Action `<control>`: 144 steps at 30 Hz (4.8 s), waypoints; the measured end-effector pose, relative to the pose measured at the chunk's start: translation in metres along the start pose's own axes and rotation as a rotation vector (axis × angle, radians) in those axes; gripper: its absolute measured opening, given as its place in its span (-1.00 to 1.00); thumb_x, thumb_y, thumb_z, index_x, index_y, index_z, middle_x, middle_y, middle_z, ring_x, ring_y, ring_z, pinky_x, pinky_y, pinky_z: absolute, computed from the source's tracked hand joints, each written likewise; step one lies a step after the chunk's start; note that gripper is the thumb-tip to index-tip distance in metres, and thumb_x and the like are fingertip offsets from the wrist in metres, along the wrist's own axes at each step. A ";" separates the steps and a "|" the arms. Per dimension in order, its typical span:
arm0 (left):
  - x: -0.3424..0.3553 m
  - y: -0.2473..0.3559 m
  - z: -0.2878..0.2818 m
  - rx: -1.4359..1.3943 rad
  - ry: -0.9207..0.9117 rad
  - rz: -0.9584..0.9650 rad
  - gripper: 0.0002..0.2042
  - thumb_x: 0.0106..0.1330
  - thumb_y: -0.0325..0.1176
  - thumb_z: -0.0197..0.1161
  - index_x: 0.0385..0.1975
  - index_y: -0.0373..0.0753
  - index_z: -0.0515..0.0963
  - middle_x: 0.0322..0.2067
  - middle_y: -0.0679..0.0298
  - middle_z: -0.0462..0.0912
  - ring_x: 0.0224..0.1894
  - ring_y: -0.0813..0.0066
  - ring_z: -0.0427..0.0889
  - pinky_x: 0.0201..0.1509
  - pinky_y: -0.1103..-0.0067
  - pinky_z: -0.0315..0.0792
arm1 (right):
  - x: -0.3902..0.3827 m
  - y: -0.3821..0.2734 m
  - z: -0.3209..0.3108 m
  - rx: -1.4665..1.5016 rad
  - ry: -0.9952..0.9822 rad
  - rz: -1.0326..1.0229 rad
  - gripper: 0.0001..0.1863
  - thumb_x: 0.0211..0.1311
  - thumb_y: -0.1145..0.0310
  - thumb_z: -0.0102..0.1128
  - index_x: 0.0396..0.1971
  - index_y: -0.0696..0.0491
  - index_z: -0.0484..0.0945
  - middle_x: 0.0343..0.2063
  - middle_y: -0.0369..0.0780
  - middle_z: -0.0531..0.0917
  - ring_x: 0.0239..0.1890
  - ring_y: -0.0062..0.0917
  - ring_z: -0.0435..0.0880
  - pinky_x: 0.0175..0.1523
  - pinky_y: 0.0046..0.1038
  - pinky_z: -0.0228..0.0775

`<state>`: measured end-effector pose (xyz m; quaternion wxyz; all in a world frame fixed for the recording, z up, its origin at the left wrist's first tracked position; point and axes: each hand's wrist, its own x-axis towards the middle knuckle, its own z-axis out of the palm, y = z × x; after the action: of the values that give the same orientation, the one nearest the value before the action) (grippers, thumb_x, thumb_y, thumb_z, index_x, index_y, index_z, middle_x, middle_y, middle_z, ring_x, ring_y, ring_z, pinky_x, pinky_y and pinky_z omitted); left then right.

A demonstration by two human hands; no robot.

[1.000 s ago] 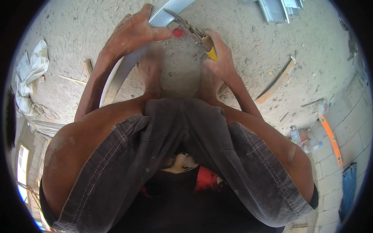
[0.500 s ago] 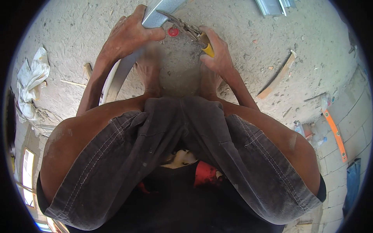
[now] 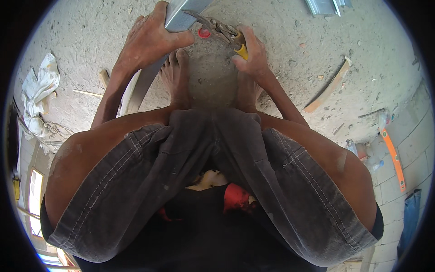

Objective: The person cuts a metal stud using shears and then picks up and moves different metal stud pieces by hand on a construction floor.

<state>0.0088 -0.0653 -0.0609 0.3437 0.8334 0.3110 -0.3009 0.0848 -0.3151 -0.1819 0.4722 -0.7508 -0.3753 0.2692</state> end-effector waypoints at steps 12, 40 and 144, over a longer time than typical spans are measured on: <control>0.003 -0.011 0.014 0.013 0.151 0.072 -0.22 -0.24 0.07 0.28 -0.05 -0.46 0.43 -0.37 -0.13 0.64 -0.27 0.02 0.67 -0.15 0.26 0.54 | 0.002 -0.008 -0.005 -0.069 0.015 -0.024 -0.30 -0.24 0.36 0.14 0.10 0.11 0.32 -0.13 0.04 0.56 -0.12 0.04 0.55 -0.02 -0.21 0.40; 0.007 -0.010 0.013 -0.009 0.208 0.105 -0.17 -0.26 0.14 0.33 -0.11 -0.54 0.43 -0.30 -0.14 0.63 -0.13 0.01 0.62 0.19 0.29 0.28 | 0.007 -0.006 -0.014 -0.154 -0.009 -0.010 -0.38 -0.21 0.38 0.14 0.03 0.11 0.43 -0.27 0.06 0.60 -0.26 -0.01 0.59 -0.14 -0.22 0.45; 0.053 -0.076 0.027 -0.059 0.574 0.419 -0.45 0.33 0.07 0.08 -0.76 -0.27 0.47 -0.85 0.30 0.28 -0.78 0.48 0.18 -0.66 0.45 0.17 | 0.029 -0.103 -0.057 0.227 -0.287 0.720 -0.48 -0.04 0.31 -0.15 -0.03 0.20 0.40 -0.66 -0.34 0.30 -0.73 -0.71 0.23 -0.64 -0.62 0.05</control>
<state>-0.0207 -0.0258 -0.1437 0.3206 0.9193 0.2258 0.0316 0.1128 -0.2925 -0.0666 0.3704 -0.7322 -0.1182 0.5593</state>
